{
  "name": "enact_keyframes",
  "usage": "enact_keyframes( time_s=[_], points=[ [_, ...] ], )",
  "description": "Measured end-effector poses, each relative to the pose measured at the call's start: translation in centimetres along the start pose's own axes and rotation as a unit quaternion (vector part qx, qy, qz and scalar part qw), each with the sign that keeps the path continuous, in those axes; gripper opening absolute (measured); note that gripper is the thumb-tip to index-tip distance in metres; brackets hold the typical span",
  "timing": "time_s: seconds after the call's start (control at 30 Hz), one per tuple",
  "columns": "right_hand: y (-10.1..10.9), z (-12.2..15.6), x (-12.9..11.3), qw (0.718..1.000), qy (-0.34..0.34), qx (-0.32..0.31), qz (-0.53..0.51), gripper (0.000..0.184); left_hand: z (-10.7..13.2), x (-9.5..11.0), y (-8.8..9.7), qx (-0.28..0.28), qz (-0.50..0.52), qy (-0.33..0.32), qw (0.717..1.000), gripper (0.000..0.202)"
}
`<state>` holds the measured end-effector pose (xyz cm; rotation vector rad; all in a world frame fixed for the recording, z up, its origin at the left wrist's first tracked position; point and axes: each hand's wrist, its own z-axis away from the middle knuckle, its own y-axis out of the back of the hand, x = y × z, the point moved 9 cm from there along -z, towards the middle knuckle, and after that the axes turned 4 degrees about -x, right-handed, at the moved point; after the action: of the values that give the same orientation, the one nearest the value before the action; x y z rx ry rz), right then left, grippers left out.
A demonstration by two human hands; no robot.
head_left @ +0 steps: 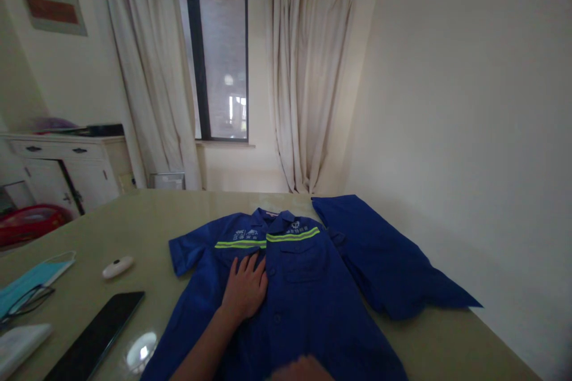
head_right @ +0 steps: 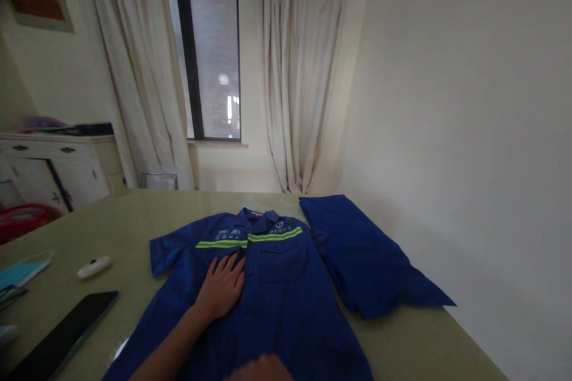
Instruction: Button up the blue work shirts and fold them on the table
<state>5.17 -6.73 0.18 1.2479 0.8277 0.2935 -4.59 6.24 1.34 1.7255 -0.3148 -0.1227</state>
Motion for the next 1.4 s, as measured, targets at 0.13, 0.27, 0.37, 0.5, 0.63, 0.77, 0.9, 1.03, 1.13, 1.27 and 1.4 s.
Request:
enact_keyframes(
  time_s=[0.13,0.27,0.37,0.5,0.63,0.77,0.9,1.03,1.13,1.27,1.4],
  points=[
    [8.6,-5.2,4.2,0.962,-0.163,0.218,-0.024,0.033,0.9,0.3,-0.2,-0.012,-0.014,-0.014,1.000,0.050],
    [10.9,-9.9,8.3,0.915,-0.270,0.297,-0.036,0.036,2.0,0.4,-0.4,-0.004,-0.010,-0.037,0.999,0.050],
    [9.4,-11.6,11.3,0.900,-0.297,0.312,-0.068,0.028,2.7,0.1,-0.7,0.000,0.000,-0.039,0.999,0.051],
    [8.7,-10.5,14.8,0.858,-0.237,0.398,-0.223,0.012,2.2,0.2,0.4,0.028,0.014,-0.015,0.999,0.046],
    [9.1,-9.6,16.3,0.843,-0.189,0.428,-0.267,0.018,-0.7,1.1,2.1,0.058,0.003,0.035,0.998,0.035],
    [9.0,-9.3,16.4,0.803,-0.129,0.461,-0.356,0.025,-3.8,1.1,2.3,0.072,0.001,0.112,0.991,0.026],
    [8.7,-9.3,16.4,0.780,-0.102,0.466,-0.405,0.028,-5.3,0.2,1.0,0.071,0.029,0.118,0.990,0.021],
    [8.8,-9.8,16.5,0.768,-0.100,0.466,-0.427,0.029,-5.5,-1.8,1.1,0.126,0.120,0.132,0.976,0.026],
    [8.7,-10.1,16.7,0.725,-0.095,0.473,-0.491,0.030,-5.1,-2.8,2.4,0.204,0.173,0.137,0.954,0.025],
    [8.7,-10.3,16.4,0.694,-0.080,0.473,-0.536,0.031,-5.2,-1.1,3.4,0.230,0.180,0.056,0.955,0.024],
    [9.0,-10.7,15.6,0.709,-0.042,0.455,-0.537,0.039,-5.6,-0.5,2.2,0.164,0.217,0.041,0.961,0.021]
  ],
)
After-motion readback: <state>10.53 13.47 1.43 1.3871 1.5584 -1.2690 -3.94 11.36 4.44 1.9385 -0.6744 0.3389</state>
